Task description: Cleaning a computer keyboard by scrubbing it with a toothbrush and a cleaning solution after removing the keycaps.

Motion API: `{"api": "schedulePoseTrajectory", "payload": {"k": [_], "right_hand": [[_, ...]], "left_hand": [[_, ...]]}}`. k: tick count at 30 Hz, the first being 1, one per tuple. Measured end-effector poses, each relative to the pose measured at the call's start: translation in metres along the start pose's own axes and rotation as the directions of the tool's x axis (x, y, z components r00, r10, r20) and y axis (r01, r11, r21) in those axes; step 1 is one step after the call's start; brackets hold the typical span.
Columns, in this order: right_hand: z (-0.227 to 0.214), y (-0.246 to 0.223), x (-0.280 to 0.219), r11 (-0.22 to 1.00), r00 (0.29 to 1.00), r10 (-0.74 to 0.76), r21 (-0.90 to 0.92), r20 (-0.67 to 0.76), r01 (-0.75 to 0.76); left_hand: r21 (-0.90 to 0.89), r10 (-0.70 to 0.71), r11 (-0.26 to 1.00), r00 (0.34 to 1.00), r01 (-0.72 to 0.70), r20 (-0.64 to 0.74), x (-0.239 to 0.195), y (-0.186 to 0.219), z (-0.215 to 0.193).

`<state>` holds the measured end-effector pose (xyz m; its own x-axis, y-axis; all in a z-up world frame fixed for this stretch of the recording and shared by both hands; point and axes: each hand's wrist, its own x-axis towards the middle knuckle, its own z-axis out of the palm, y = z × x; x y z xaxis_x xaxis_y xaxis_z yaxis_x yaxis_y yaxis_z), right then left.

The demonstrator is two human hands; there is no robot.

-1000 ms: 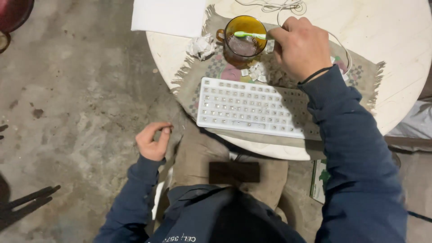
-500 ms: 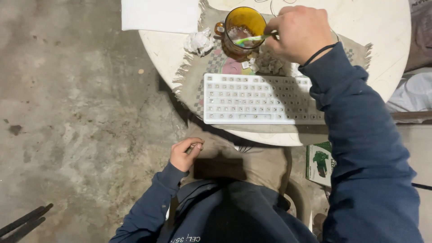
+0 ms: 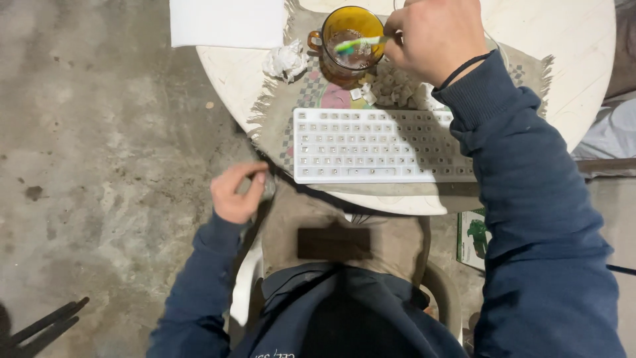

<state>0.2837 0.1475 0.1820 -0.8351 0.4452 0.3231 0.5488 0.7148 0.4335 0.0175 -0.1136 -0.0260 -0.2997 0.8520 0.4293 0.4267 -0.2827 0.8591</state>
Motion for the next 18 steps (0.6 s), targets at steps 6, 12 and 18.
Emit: {"api": "schedulePoseTrajectory", "payload": {"k": [6, 12, 18], "right_hand": [[0.001, 0.006, -0.003, 0.999, 0.998, 0.053, -0.009, -0.014, -0.054], [-0.007, 0.000, -0.001, 0.990, 0.994, 0.108, 0.093, -0.014, -0.107], [0.005, 0.007, -0.014, 0.986, 0.995, 0.095, 0.144, -0.044, -0.088]], "left_hand": [[-0.038, 0.178, 0.984, 0.959, -0.174, 0.222, 0.161, 0.060, 0.017], [0.134, 0.478, 0.824, 0.804, -0.550, 0.355, 0.240, 0.017, 0.105], [0.230, 0.349, 0.850, 0.833, -0.474, 0.429, 0.241, 0.030, 0.110]]}}
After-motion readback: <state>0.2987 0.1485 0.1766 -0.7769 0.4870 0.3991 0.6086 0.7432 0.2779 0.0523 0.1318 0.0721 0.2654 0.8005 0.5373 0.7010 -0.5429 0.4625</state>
